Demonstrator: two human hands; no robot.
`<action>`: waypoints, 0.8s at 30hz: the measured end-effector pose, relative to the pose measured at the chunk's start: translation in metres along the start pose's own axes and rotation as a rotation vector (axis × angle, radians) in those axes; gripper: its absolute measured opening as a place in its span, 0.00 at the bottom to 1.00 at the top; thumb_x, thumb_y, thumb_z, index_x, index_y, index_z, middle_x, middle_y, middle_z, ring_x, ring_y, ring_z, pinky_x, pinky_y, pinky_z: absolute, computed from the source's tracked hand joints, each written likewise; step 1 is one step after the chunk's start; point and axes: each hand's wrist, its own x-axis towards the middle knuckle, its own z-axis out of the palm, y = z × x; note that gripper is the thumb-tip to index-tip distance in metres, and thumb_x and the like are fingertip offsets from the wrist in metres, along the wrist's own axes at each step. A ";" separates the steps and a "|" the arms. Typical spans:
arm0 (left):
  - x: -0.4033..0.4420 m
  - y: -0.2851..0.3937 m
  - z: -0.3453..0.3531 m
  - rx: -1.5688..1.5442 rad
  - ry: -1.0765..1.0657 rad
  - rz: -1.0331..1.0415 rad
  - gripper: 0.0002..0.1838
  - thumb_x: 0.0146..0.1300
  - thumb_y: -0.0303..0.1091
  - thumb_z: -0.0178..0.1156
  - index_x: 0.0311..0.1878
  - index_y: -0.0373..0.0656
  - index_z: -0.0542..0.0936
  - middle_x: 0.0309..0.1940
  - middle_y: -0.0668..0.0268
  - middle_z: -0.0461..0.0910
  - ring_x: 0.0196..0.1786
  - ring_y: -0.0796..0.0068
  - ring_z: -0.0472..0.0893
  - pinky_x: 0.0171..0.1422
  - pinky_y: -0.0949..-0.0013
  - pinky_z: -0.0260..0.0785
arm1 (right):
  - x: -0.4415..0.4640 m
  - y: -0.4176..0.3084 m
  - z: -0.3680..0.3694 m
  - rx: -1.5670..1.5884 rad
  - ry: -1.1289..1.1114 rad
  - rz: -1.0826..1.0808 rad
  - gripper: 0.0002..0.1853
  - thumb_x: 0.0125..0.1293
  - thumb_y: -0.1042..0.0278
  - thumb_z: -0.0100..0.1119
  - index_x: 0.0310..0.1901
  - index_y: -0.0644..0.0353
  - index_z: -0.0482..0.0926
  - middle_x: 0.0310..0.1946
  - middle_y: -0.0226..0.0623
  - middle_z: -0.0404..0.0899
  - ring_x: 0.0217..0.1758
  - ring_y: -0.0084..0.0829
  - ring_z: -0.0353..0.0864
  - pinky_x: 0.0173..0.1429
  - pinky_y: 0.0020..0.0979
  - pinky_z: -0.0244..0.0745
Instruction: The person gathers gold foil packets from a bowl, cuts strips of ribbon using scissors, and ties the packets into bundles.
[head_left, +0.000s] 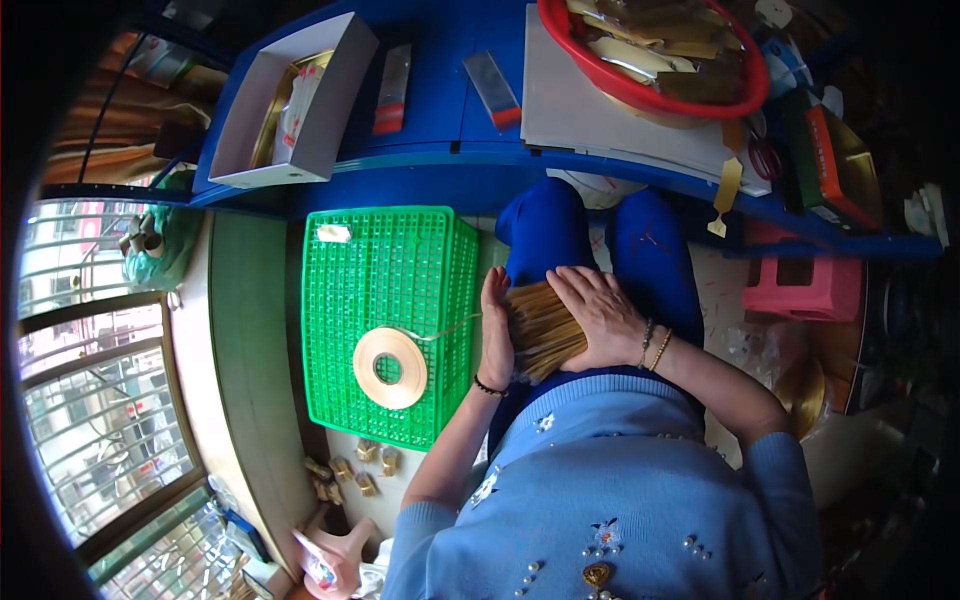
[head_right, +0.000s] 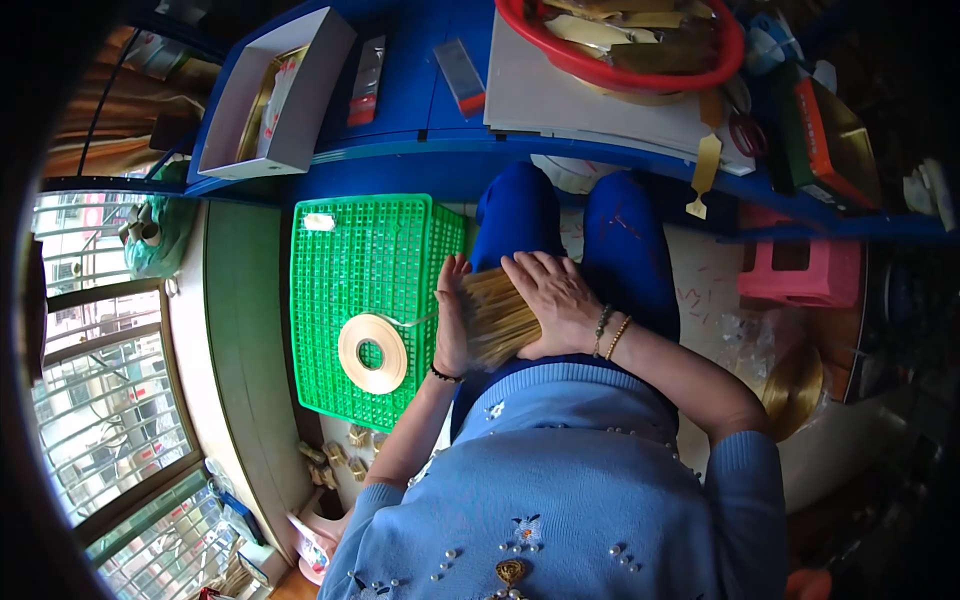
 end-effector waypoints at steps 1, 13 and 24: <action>0.001 0.000 0.001 -0.038 0.012 0.001 0.40 0.72 0.61 0.32 0.73 0.37 0.47 0.72 0.52 0.51 0.73 0.58 0.53 0.76 0.59 0.42 | -0.001 0.001 0.003 0.001 0.018 -0.004 0.61 0.34 0.44 0.74 0.68 0.68 0.53 0.64 0.51 0.59 0.68 0.44 0.57 0.68 0.43 0.54; 0.006 0.098 0.023 1.256 -0.511 0.208 0.72 0.27 0.69 0.72 0.69 0.28 0.51 0.67 0.44 0.58 0.71 0.48 0.57 0.75 0.48 0.43 | 0.003 -0.005 0.013 -0.019 0.060 -0.038 0.53 0.35 0.44 0.72 0.62 0.69 0.63 0.57 0.44 0.66 0.60 0.40 0.65 0.57 0.42 0.61; 0.017 0.082 0.019 1.368 -0.582 0.049 0.66 0.34 0.68 0.69 0.67 0.26 0.55 0.55 0.49 0.70 0.59 0.52 0.68 0.66 0.57 0.56 | -0.025 0.055 -0.001 0.901 0.293 0.091 0.47 0.59 0.45 0.62 0.69 0.69 0.53 0.71 0.51 0.54 0.75 0.40 0.52 0.75 0.36 0.48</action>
